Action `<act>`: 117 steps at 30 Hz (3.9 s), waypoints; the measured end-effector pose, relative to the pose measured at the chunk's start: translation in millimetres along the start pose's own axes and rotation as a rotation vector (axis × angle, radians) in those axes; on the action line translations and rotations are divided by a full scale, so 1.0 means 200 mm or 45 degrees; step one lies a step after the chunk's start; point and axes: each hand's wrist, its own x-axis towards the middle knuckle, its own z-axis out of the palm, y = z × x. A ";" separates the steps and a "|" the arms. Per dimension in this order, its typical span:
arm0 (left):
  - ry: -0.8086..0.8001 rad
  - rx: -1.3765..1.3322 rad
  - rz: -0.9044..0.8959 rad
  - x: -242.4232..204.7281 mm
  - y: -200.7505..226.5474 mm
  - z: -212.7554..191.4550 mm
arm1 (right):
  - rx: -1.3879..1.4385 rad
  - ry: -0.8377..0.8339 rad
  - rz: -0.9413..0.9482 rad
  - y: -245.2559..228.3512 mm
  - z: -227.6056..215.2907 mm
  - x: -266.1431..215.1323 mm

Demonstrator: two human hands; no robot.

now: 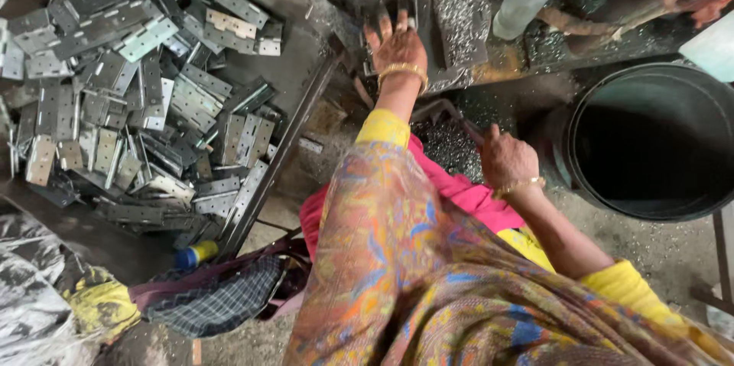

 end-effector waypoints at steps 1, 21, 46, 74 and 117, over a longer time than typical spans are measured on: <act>0.005 -0.013 -0.008 0.00 0.00 -0.01 | 0.009 -0.015 -0.013 0.00 0.05 0.00; 0.755 -0.516 0.360 -0.39 -0.06 0.24 | -0.106 0.327 -0.265 -0.27 -0.43 -0.24; 0.363 0.058 0.027 -0.21 0.04 0.09 | 0.095 -0.019 0.001 0.05 0.16 -0.08; 0.115 -0.036 -0.006 -0.08 0.02 0.14 | 0.000 -0.101 0.033 0.02 0.15 0.08; 0.532 0.068 -0.479 -0.40 -1.48 0.29 | 0.090 -0.102 -0.041 0.14 0.27 0.06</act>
